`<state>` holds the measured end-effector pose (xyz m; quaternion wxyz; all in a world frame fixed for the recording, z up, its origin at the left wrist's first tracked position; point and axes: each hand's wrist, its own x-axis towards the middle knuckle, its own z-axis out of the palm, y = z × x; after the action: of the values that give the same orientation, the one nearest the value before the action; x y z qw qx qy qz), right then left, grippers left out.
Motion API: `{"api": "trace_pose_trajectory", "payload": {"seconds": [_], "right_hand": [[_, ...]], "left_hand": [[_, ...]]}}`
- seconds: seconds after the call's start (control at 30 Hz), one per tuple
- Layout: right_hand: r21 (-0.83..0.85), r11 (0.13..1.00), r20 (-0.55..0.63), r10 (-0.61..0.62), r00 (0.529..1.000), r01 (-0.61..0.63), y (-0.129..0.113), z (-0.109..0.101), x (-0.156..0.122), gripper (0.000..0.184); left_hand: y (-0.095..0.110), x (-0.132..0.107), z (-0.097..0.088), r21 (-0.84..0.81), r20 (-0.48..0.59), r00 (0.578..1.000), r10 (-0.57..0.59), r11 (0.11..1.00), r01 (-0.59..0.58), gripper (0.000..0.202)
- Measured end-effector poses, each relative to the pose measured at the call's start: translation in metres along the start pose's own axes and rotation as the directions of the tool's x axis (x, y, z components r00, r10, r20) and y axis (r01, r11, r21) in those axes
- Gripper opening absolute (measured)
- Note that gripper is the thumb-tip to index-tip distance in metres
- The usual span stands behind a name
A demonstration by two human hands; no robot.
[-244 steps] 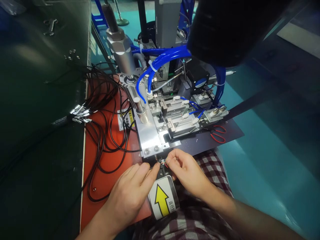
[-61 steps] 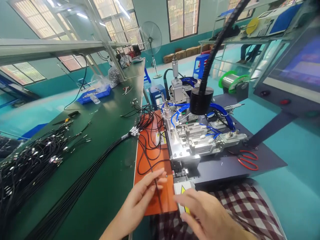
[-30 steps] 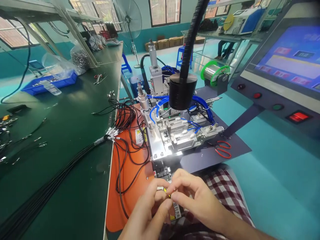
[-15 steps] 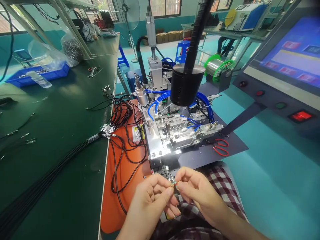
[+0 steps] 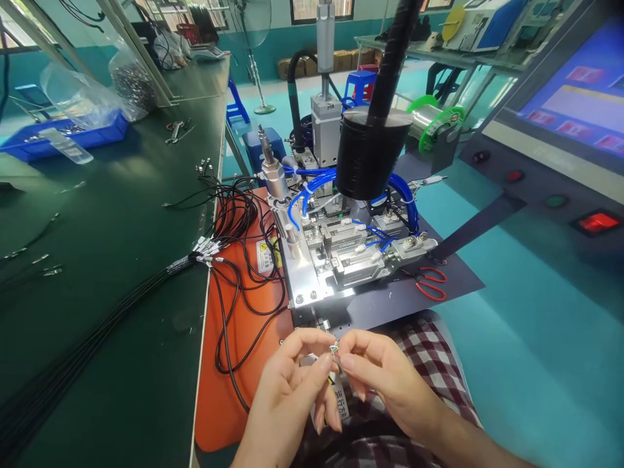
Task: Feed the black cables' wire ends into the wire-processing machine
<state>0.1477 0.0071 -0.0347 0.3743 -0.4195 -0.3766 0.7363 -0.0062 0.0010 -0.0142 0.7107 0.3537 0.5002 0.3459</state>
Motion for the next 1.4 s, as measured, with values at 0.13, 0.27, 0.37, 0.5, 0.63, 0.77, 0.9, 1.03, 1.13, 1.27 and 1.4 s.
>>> {"api": "trace_pose_trajectory", "payload": {"seconds": [0.13,0.27,0.37,0.5,0.63,0.77,0.9,1.03,1.13,1.27,1.4], "right_hand": [[-0.208,0.978,-0.067,-0.03,0.997,0.015,-0.005,0.003,-0.004,0.026],[-0.368,0.928,-0.109,-0.101,0.989,0.054,0.0,0.005,-0.006,0.017],[-0.439,0.89,-0.099,-0.182,0.978,0.122,0.007,0.002,-0.006,0.015],[-0.442,0.891,-0.058,-0.145,0.988,0.105,0.004,-0.008,-0.004,0.011],[-0.404,0.912,-0.059,-0.095,0.994,0.063,-0.012,-0.014,0.0,0.012],[-0.342,0.939,-0.029,-0.051,0.998,0.038,-0.02,-0.012,0.005,0.017],[-0.31,0.951,-0.027,-0.019,0.999,0.009,-0.016,-0.012,0.008,0.02],[-0.277,0.961,-0.017,0.009,1.0,-0.013,-0.009,-0.014,0.009,0.023],[-0.254,0.967,-0.005,0.01,1.0,-0.011,-0.006,-0.016,0.008,0.024],[-0.224,0.974,0.036,0.03,0.999,-0.021,-0.011,-0.018,0.009,0.02],[-0.207,0.974,0.135,0.124,0.983,-0.094,-0.02,-0.023,0.015,0.016]], "left_hand": [[-0.003,0.001,0.003,-0.014,-0.088,0.996,-0.004,1.0,0.003,0.024],[-0.003,0.003,0.005,-0.028,-0.105,0.994,-0.024,0.999,0.021,0.027],[-0.002,0.005,0.005,-0.014,-0.083,0.995,-0.062,0.998,0.062,0.031],[0.001,0.007,0.004,0.014,-0.088,0.99,-0.114,0.993,0.116,0.035],[0.001,0.007,0.005,0.021,-0.132,0.983,-0.126,0.991,0.129,0.035],[-0.001,0.007,0.005,0.019,-0.138,0.983,-0.123,0.992,0.127,0.034],[-0.004,0.006,0.004,0.022,-0.132,0.985,-0.113,0.993,0.117,0.033],[-0.008,0.007,0.002,0.015,-0.122,0.987,-0.1,0.995,0.103,0.032],[-0.008,0.007,0.001,0.024,-0.122,0.987,-0.104,0.994,0.108,0.031],[0.0,0.007,0.003,0.031,-0.102,0.986,-0.13,0.99,0.134,0.029],[0.01,0.004,0.006,0.084,-0.073,0.986,-0.151,0.984,0.157,0.024]]}}
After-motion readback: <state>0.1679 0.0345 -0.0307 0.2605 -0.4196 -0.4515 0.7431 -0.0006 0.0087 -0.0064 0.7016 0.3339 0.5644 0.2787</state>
